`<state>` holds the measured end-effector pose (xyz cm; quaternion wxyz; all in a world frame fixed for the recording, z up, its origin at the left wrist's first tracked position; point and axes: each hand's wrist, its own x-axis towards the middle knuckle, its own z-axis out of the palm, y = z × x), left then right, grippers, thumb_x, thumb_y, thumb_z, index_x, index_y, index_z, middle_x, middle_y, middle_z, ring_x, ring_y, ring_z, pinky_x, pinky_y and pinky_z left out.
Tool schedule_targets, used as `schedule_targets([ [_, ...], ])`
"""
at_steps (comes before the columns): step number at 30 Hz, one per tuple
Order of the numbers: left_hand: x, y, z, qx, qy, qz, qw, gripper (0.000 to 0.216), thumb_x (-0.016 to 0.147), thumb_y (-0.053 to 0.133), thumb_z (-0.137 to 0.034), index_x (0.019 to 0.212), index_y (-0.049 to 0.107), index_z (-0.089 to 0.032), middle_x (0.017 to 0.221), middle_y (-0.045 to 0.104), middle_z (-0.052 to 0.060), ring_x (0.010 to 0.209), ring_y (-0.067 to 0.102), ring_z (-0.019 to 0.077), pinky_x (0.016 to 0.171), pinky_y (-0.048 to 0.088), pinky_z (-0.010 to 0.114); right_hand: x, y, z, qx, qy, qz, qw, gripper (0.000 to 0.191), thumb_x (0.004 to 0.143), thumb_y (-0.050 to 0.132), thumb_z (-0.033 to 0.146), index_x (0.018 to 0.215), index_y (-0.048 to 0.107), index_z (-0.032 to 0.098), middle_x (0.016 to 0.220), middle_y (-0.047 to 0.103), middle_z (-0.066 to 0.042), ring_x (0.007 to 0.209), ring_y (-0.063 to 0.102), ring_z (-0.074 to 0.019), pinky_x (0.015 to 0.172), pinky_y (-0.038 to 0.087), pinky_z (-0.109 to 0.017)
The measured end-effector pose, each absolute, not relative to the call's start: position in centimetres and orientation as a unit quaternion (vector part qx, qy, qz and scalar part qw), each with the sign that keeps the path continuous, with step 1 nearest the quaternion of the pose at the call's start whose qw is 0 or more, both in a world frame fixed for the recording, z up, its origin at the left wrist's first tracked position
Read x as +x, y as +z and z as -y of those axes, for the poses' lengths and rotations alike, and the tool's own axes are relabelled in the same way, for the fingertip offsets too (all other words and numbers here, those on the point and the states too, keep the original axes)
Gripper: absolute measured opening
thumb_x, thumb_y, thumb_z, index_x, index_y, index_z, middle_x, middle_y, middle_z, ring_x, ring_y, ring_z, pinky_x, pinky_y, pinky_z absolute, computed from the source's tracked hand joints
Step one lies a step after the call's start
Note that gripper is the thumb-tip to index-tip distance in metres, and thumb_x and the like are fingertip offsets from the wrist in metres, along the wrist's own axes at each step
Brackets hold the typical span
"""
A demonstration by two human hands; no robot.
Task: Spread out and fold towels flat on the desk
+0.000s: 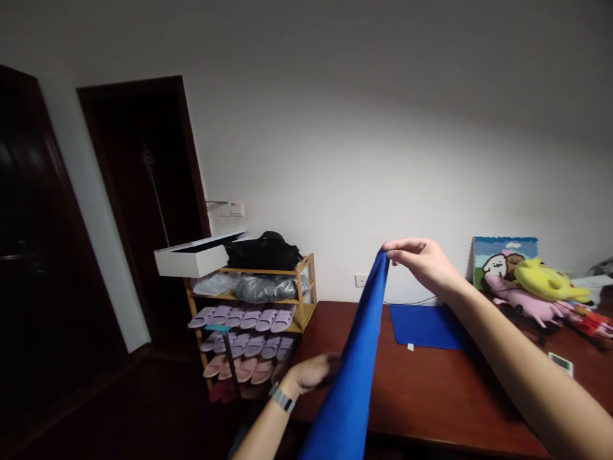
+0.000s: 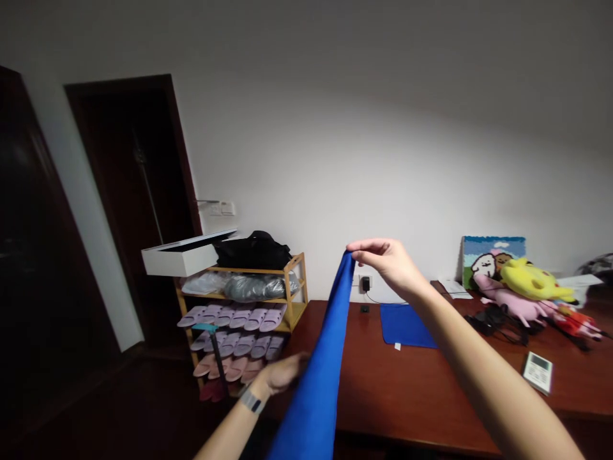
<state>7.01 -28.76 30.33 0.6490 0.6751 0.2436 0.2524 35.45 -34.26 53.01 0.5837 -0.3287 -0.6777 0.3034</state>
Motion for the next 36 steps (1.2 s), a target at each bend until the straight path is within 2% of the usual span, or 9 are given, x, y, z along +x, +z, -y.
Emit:
schedule_targets([
  [6, 10.3, 26.3, 30.6, 0.523, 0.359, -0.182, 0.751, 0.045, 0.083, 0.075, -0.056, 0.107, 0.075, -0.017, 0.104, 0.079, 0.012, 0.106, 0.072, 0.0279, 0.101, 0.049, 0.04, 39.4, 52.4, 34.9, -0.355, 0.321, 0.693, 0.539, 0.016, 0.079, 0.072, 0.038, 0.086, 0.072, 0.023, 0.061, 0.056, 0.006, 0.051, 0.044, -0.0079, 0.051, 0.039, -0.026],
  [9, 11.4, 26.4, 31.3, 0.479, 0.273, -0.158, 0.819, 0.053, 0.09, 0.061, -0.066, 0.103, 0.076, -0.017, 0.101, 0.079, 0.012, 0.105, 0.072, 0.0285, 0.099, 0.05, 0.041, 40.3, 52.0, 35.6, -0.358, 0.318, 0.705, 0.523, 0.015, 0.08, 0.069, 0.036, 0.086, 0.069, 0.022, 0.059, 0.052, 0.007, 0.051, 0.044, -0.0079, 0.05, 0.038, -0.025],
  [11, 12.4, 26.1, 32.0, 0.464, 0.259, -0.163, 0.831, 0.044, 0.089, 0.066, -0.062, 0.101, 0.075, -0.021, 0.095, 0.078, 0.008, 0.095, 0.074, 0.0254, 0.091, 0.054, 0.038, 40.4, 51.9, 36.2, -0.363, 0.314, 0.712, 0.512, 0.014, 0.077, 0.068, 0.034, 0.085, 0.069, 0.022, 0.064, 0.055, 0.005, 0.053, 0.045, -0.0079, 0.051, 0.038, -0.024],
  [14, 14.7, 25.8, 33.7, 0.493, 0.292, -0.141, 0.807, 0.037, 0.08, 0.083, -0.043, 0.112, 0.071, -0.028, 0.097, 0.076, 0.003, 0.089, 0.074, 0.0228, 0.084, 0.056, 0.036, 40.2, 51.9, 36.8, -0.365, 0.31, 0.728, 0.492, 0.013, 0.073, 0.069, 0.032, 0.08, 0.067, 0.021, 0.074, 0.061, 0.002, 0.055, 0.048, -0.0077, 0.051, 0.041, -0.024],
  [17, 17.3, 25.8, 35.2, 0.594, 0.311, -0.095, 0.736, 0.067, 0.073, 0.089, -0.035, 0.134, 0.06, -0.031, 0.129, 0.069, 0.008, 0.124, 0.062, 0.0303, 0.106, 0.047, 0.047, 39.9, 52.0, 37.3, -0.357, 0.322, 0.744, 0.463, 0.011, 0.073, 0.067, 0.031, 0.078, 0.067, 0.02, 0.077, 0.062, 0.001, 0.053, 0.048, -0.0067, 0.049, 0.041, -0.023],
  [19, 18.9, 25.5, 35.4, 0.64, 0.355, -0.118, 0.671, 0.071, 0.075, 0.087, -0.038, 0.139, 0.057, -0.028, 0.14, 0.062, 0.011, 0.137, 0.05, 0.0321, 0.118, 0.035, 0.05, 39.9, 52.1, 37.7, -0.355, 0.333, 0.752, 0.445, 0.011, 0.073, 0.066, 0.03, 0.079, 0.067, 0.02, 0.077, 0.062, 0.002, 0.051, 0.048, -0.0064, 0.048, 0.041, -0.023],
  [27, 22.3, 22.8, 31.1, 0.483, 0.593, -0.285, 0.577, 0.063, 0.066, 0.09, -0.054, 0.115, 0.064, -0.025, 0.123, 0.067, 0.01, 0.124, 0.059, 0.0311, 0.114, 0.039, 0.047, 41.6, 52.9, 38.6, -0.401, 0.284, 0.766, 0.414, 0.018, 0.073, 0.063, 0.023, 0.089, 0.071, 0.022, 0.073, 0.064, 0.002, 0.056, 0.053, -0.0098, 0.053, 0.046, -0.025],
  [31, 21.9, 24.1, 30.8, 0.462, 0.59, -0.249, 0.614, 0.074, 0.068, 0.091, -0.044, 0.13, 0.056, -0.026, 0.102, 0.072, 0.006, 0.107, 0.068, 0.0274, 0.106, 0.047, 0.047, 43.0, 52.6, 38.3, -0.433, 0.243, 0.769, 0.402, 0.022, 0.074, 0.061, 0.024, 0.093, 0.072, 0.022, 0.071, 0.064, 0.002, 0.055, 0.054, -0.0105, 0.052, 0.044, -0.025],
  [36, 20.1, 26.9, 31.4, 0.434, 0.59, -0.169, 0.66, 0.081, 0.071, 0.089, -0.031, 0.142, 0.05, -0.029, 0.127, 0.069, 0.01, 0.122, 0.063, 0.028, 0.109, 0.046, 0.046, 44.5, 52.1, 38.1, -0.462, 0.23, 0.752, 0.411, 0.022, 0.073, 0.06, 0.025, 0.091, 0.071, 0.022, 0.072, 0.066, 0.001, 0.057, 0.057, -0.0121, 0.053, 0.047, -0.026],
])
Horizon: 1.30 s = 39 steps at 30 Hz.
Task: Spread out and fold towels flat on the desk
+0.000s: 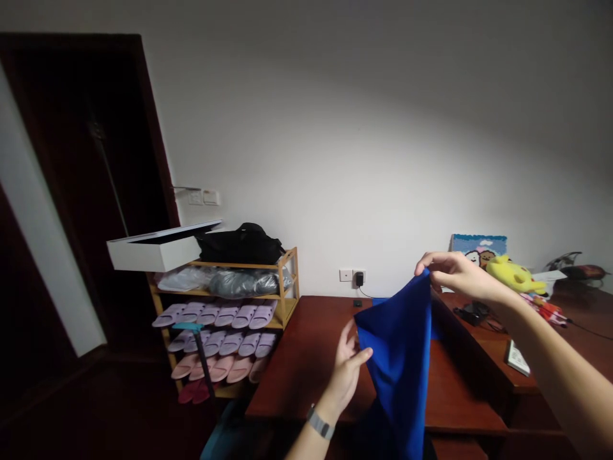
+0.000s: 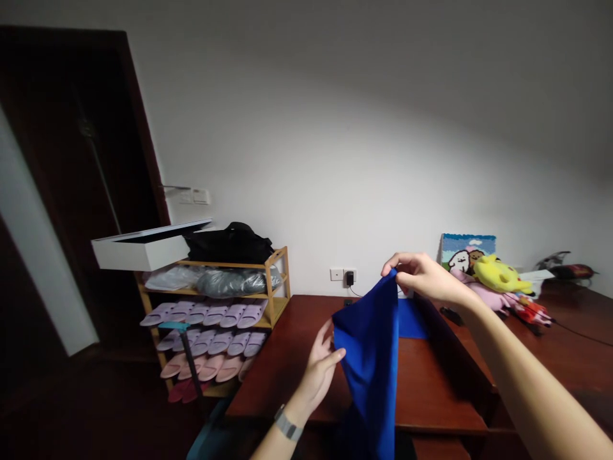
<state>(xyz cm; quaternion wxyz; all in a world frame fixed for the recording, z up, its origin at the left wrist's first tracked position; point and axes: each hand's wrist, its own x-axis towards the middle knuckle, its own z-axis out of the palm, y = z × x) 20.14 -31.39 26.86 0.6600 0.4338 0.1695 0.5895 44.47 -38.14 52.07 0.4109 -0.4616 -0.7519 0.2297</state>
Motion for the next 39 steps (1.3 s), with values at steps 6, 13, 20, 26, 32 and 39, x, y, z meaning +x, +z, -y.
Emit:
schedule_targets([
  [6, 18.3, 28.9, 31.7, 0.384, 0.592, -0.174, 0.687, 0.063, 0.083, 0.08, -0.039, 0.14, 0.055, -0.029, 0.133, 0.068, 0.009, 0.124, 0.064, 0.0267, 0.107, 0.049, 0.042, 46.1, 51.1, 37.5, -0.494, 0.209, 0.722, 0.437, 0.023, 0.073, 0.06, 0.03, 0.092, 0.07, 0.022, 0.068, 0.064, 0.001, 0.056, 0.057, -0.0131, 0.047, 0.044, -0.025],
  [13, 15.2, 32.0, 32.6, 0.521, 0.609, -0.202, 0.563, 0.063, 0.078, 0.084, -0.037, 0.134, 0.058, -0.026, 0.103, 0.074, 0.004, 0.097, 0.069, 0.019, 0.089, 0.054, 0.032, 49.7, 50.1, 35.9, -0.551, 0.109, 0.689, 0.458, 0.027, 0.078, 0.06, 0.036, 0.099, 0.07, 0.022, 0.066, 0.065, 0.001, 0.056, 0.06, -0.015, 0.049, 0.045, -0.027],
  [20, 12.7, 35.3, 33.7, 0.645, 0.565, -0.225, 0.463, 0.055, 0.078, 0.084, -0.035, 0.127, 0.063, -0.024, 0.079, 0.062, -0.005, 0.067, 0.06, 0.0102, 0.065, 0.051, 0.024, 50.5, 49.3, 35.2, -0.555, 0.016, 0.65, 0.519, 0.038, 0.078, 0.06, 0.041, 0.109, 0.071, 0.022, 0.075, 0.073, -0.003, 0.072, 0.069, -0.0224, 0.067, 0.054, -0.037],
  [26, 12.0, 37.7, 34.8, 0.68, 0.518, -0.183, 0.485, 0.019, 0.083, 0.078, -0.039, 0.086, 0.078, -0.02, 0.073, 0.067, 0.0, 0.06, 0.063, 0.013, 0.057, 0.052, 0.026, 48.8, 49.8, 34.3, -0.518, 0.012, 0.636, 0.572, 0.035, 0.079, 0.064, 0.045, 0.104, 0.069, 0.022, 0.091, 0.074, -0.007, 0.077, 0.071, -0.0225, 0.074, 0.057, -0.039],
  [32, 13.6, 42.5, 36.2, 0.753, 0.489, -0.162, 0.409, 0.023, 0.09, 0.067, -0.037, 0.098, 0.081, -0.021, 0.077, 0.077, 0.004, 0.065, 0.072, 0.0204, 0.065, 0.058, 0.033, 44.3, 49.6, 27.2, -0.464, 0.086, 0.644, 0.602, 0.04, 0.075, 0.067, 0.047, 0.104, 0.065, 0.02, 0.112, 0.07, -0.011, 0.088, 0.07, -0.0211, 0.082, 0.058, -0.04],
  [39, 15.3, 44.8, 32.3, 0.847, 0.48, -0.217, 0.067, 0.028, 0.094, 0.056, -0.018, 0.11, 0.077, -0.028, 0.102, 0.078, 0.005, 0.095, 0.072, 0.0243, 0.092, 0.054, 0.038, 36.4, 40.7, 31.4, -0.451, 0.166, 0.643, 0.596, 0.037, 0.09, 0.055, 0.058, 0.099, 0.063, 0.023, 0.102, 0.069, -0.008, 0.094, 0.067, -0.0229, 0.084, 0.058, -0.039],
])
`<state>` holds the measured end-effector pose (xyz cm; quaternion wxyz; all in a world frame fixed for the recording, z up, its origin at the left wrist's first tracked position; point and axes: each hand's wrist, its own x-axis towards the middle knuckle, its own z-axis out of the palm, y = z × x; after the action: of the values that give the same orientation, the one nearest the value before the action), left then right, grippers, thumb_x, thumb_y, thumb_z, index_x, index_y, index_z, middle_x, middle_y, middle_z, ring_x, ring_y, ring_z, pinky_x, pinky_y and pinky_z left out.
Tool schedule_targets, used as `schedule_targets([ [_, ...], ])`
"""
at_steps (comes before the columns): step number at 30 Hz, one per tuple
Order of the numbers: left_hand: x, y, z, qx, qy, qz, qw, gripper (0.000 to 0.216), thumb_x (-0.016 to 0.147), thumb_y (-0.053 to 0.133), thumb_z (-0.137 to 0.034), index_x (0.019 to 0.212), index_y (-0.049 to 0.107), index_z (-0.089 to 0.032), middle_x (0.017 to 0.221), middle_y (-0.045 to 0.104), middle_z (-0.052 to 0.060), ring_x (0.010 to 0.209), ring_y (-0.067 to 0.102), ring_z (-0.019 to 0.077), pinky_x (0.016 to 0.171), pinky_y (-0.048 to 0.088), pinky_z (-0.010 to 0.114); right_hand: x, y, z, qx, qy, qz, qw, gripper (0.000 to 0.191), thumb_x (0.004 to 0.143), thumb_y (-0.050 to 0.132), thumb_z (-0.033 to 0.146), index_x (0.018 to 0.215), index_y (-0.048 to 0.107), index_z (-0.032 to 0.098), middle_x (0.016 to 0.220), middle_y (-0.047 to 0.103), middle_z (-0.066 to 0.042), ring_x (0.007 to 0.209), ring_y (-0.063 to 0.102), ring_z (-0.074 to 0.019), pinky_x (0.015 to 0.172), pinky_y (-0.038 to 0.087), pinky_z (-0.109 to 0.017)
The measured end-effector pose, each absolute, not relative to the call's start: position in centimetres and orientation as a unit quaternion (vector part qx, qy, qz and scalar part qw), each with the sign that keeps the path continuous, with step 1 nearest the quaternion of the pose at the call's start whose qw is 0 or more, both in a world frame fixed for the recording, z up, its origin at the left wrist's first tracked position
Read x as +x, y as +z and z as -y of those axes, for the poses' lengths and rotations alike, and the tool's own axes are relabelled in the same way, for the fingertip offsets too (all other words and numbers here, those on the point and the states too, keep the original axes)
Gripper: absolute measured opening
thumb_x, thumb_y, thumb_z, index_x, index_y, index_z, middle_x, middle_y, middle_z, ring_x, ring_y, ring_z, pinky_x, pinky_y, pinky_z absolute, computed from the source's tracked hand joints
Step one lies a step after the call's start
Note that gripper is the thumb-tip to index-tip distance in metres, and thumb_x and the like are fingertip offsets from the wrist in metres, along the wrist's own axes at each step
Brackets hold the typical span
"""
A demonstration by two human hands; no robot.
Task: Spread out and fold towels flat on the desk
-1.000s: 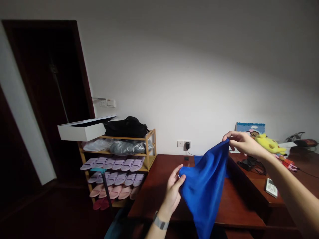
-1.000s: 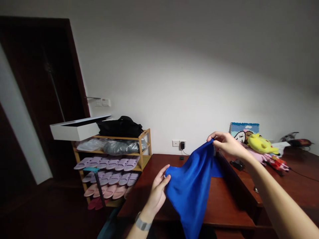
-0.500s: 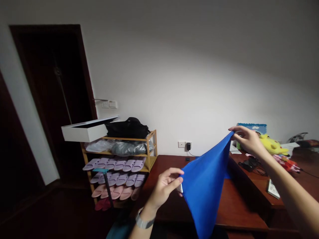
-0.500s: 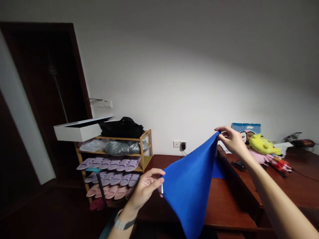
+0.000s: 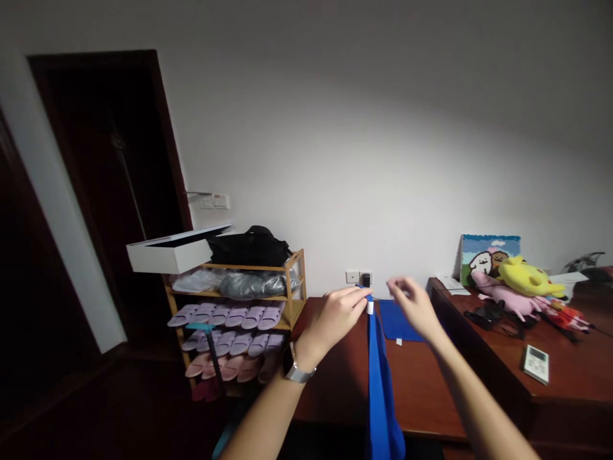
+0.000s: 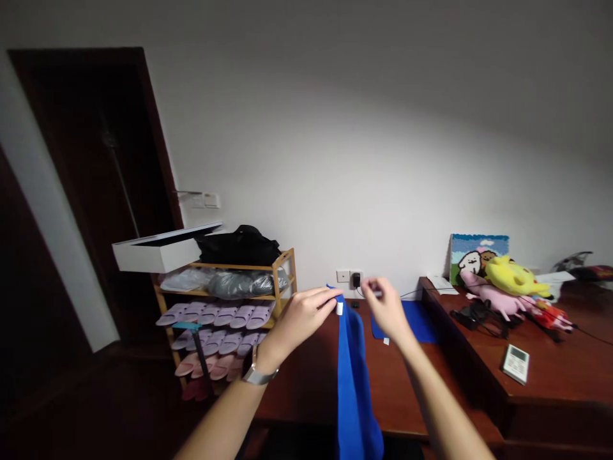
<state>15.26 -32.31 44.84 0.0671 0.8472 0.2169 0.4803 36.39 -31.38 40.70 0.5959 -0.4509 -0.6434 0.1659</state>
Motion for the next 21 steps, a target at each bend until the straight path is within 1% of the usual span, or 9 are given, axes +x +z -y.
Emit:
schedule_targets([
  [1, 15.5, 44.7, 31.9, 0.855, 0.467, -0.221, 0.034, 0.026, 0.093, 0.056, -0.016, 0.106, 0.077, -0.027, 0.097, 0.078, 0.005, 0.092, 0.071, 0.0243, 0.091, 0.054, 0.038, 35.2, 38.4, 33.1, -0.454, 0.177, 0.637, 0.598, 0.037, 0.092, 0.054, 0.058, 0.102, 0.062, 0.024, 0.099, 0.068, -0.007, 0.09, 0.066, -0.0223, 0.08, 0.058, -0.038],
  [3, 16.4, 44.2, 31.5, 0.87, 0.436, -0.228, -0.03, 0.022, 0.091, 0.056, -0.012, 0.094, 0.074, -0.024, 0.087, 0.073, 0.005, 0.086, 0.069, 0.0235, 0.086, 0.054, 0.037, 32.7, 33.7, 35.7, -0.479, 0.172, 0.626, 0.591, 0.043, 0.085, 0.066, 0.06, 0.11, 0.058, 0.026, 0.095, 0.067, -0.005, 0.08, 0.065, -0.0217, 0.07, 0.058, -0.035],
  [4, 17.0, 44.0, 31.7, 0.876, 0.419, -0.232, -0.064, 0.02, 0.09, 0.056, -0.011, 0.088, 0.072, -0.023, 0.084, 0.07, 0.005, 0.084, 0.067, 0.0232, 0.084, 0.053, 0.037, 31.4, 31.7, 36.5, -0.508, 0.151, 0.611, 0.588, 0.05, 0.079, 0.072, 0.06, 0.112, 0.057, 0.026, 0.096, 0.068, -0.005, 0.078, 0.065, -0.022, 0.067, 0.057, -0.034],
  [5, 17.6, 43.8, 31.9, 0.88, 0.4, -0.236, -0.099, 0.019, 0.088, 0.056, -0.009, 0.083, 0.068, -0.023, 0.081, 0.068, 0.004, 0.082, 0.065, 0.0229, 0.083, 0.053, 0.036, 30.4, 30.0, 36.9, -0.539, 0.132, 0.594, 0.582, 0.05, 0.079, 0.072, 0.059, 0.113, 0.056, 0.026, 0.098, 0.068, -0.005, 0.081, 0.066, -0.0228, 0.069, 0.057, -0.035],
  [9, 18.6, 44.0, 33.0, 0.885, 0.35, -0.24, -0.191, 0.016, 0.081, 0.059, -0.009, 0.073, 0.057, -0.023, 0.075, 0.06, 0.002, 0.078, 0.059, 0.022, 0.077, 0.051, 0.035, 28.6, 25.9, 36.5, -0.597, 0.091, 0.568, 0.559, 0.026, 0.088, 0.056, 0.042, 0.108, 0.06, 0.025, 0.097, 0.07, -0.005, 0.088, 0.068, -0.0237, 0.073, 0.054, -0.033],
  [12, 16.9, 44.8, 33.0, 0.878, 0.364, -0.242, -0.195, 0.016, 0.078, 0.06, -0.009, 0.072, 0.056, -0.023, 0.073, 0.057, 0.0, 0.075, 0.056, 0.0201, 0.073, 0.049, 0.033, 30.1, 23.5, 36.4, -0.584, 0.116, 0.587, 0.549, 0.024, 0.083, 0.052, 0.03, 0.103, 0.065, 0.026, 0.095, 0.072, -0.003, 0.086, 0.069, -0.0222, 0.077, 0.054, -0.031],
  [15, 13.6, 45.8, 32.5, 0.867, 0.395, -0.253, -0.17, 0.017, 0.078, 0.057, -0.008, 0.073, 0.055, -0.023, 0.072, 0.054, -0.002, 0.073, 0.053, 0.0176, 0.071, 0.045, 0.03, 32.9, 19.7, 37.4, -0.595, 0.173, 0.587, 0.522, 0.024, 0.078, 0.051, 0.027, 0.095, 0.068, 0.026, 0.093, 0.073, -0.003, 0.086, 0.07, -0.0225, 0.079, 0.054, -0.03],
  [18, 9.6, 46.9, 32.1, 0.846, 0.436, -0.274, -0.138, 0.014, 0.081, 0.054, -0.011, 0.074, 0.055, -0.023, 0.073, 0.053, -0.003, 0.07, 0.051, 0.0154, 0.067, 0.042, 0.027, 36.7, 15.7, 39.0, -0.63, 0.209, 0.568, 0.487, 0.026, 0.073, 0.055, 0.032, 0.093, 0.07, 0.026, 0.094, 0.075, -0.003, 0.089, 0.071, -0.0242, 0.08, 0.054, -0.031],
  [21, 5.8, 47.6, 32.1, 0.825, 0.469, -0.294, -0.112, 0.011, 0.083, 0.053, -0.015, 0.075, 0.057, -0.023, 0.073, 0.054, -0.003, 0.067, 0.052, 0.0136, 0.064, 0.04, 0.025, 40.9, 13.9, 40.8, -0.632, 0.228, 0.558, 0.487, 0.028, 0.072, 0.061, 0.044, 0.091, 0.068, 0.026, 0.089, 0.074, -0.003, 0.084, 0.069, -0.0235, 0.078, 0.054, -0.029],
])
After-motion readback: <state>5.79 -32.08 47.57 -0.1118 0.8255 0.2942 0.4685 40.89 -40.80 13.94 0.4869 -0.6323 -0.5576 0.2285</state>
